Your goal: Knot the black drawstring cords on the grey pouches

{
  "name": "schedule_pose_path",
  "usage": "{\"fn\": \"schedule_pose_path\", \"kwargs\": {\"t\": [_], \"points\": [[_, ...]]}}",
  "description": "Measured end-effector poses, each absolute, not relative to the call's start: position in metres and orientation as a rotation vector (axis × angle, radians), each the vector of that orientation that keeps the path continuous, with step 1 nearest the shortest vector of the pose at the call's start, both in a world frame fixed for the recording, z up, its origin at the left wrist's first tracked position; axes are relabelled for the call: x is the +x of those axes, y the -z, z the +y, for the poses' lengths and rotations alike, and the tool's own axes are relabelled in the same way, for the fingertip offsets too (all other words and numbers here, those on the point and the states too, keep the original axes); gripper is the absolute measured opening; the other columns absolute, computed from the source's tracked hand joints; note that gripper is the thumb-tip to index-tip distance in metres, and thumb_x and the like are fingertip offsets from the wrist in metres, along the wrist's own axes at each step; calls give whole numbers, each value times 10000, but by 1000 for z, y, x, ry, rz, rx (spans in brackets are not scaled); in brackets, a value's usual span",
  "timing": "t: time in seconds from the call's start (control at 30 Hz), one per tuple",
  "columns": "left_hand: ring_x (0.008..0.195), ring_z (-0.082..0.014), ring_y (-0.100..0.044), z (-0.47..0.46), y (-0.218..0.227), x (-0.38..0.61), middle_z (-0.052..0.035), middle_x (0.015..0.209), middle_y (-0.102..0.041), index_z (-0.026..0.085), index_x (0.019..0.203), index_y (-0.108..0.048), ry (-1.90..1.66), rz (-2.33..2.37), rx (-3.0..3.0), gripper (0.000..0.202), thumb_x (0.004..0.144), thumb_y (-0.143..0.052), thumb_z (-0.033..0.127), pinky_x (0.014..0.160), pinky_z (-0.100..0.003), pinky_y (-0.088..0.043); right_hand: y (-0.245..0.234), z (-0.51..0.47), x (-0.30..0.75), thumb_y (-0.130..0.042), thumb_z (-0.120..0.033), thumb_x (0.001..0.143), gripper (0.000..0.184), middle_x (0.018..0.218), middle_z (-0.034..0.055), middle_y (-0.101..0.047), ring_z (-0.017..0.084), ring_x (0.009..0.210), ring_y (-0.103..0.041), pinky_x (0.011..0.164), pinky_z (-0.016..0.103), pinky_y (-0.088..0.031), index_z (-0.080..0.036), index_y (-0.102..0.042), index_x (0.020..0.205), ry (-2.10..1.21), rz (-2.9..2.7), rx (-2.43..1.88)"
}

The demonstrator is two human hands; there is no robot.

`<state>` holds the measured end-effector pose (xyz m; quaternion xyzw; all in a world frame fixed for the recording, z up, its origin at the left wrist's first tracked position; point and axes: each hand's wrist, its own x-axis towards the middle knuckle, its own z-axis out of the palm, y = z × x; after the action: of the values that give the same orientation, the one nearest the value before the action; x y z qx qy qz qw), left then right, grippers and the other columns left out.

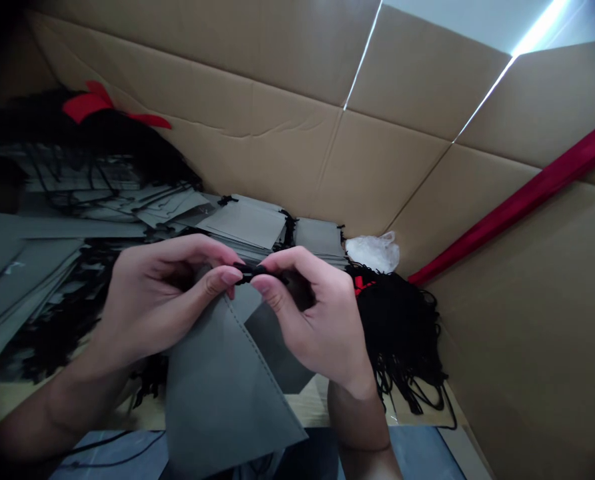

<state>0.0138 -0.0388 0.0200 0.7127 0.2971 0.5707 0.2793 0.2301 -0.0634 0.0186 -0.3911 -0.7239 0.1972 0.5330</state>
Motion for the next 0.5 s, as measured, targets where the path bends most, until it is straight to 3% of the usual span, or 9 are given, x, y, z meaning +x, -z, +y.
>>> {"fn": "schedule_pose_path", "kwargs": {"t": [0.17, 0.3, 0.43, 0.5], "points": [[674, -34, -723, -32, -19, 13, 82, 772, -810, 231, 957, -839, -1435, 676, 1798, 100, 989, -878, 145, 584, -86, -486, -25, -64, 231, -895, -298, 1029, 102, 955, -26, -816, 111, 755, -702, 656, 230, -551, -268, -840, 1110, -407, -1687, -958], [708, -44, -744, -33, -21, 11, 67, 801, -825, 233, 990, -865, -1401, 684, 1790, 101, 966, -899, 141, 599, -73, -510, -28, -62, 228, -938, -231, 976, 124, 975, -39, -861, 112, 826, -767, 719, 204, -600, -270, -856, 1060, -361, -1750, -909], [812, -102, -825, -36, -24, 12, 17, 932, -887, 216, 1045, -881, -1357, 665, 1792, 121, 943, -903, 154, 717, -114, -628, -26, -60, 228, -873, -173, 1012, 104, 916, -55, -836, 97, 790, -733, 723, 197, -582, -269, -833, 1001, -344, -1753, -878], [796, -108, -825, -37, -24, 13, 7, 930, -892, 211, 1038, -887, -1388, 687, 1831, 108, 942, -899, 162, 698, -120, -628, -25, -60, 230, -872, -198, 1013, 87, 897, -43, -793, 106, 762, -685, 679, 215, -550, -263, -814, 1013, -383, -1747, -893]]}}
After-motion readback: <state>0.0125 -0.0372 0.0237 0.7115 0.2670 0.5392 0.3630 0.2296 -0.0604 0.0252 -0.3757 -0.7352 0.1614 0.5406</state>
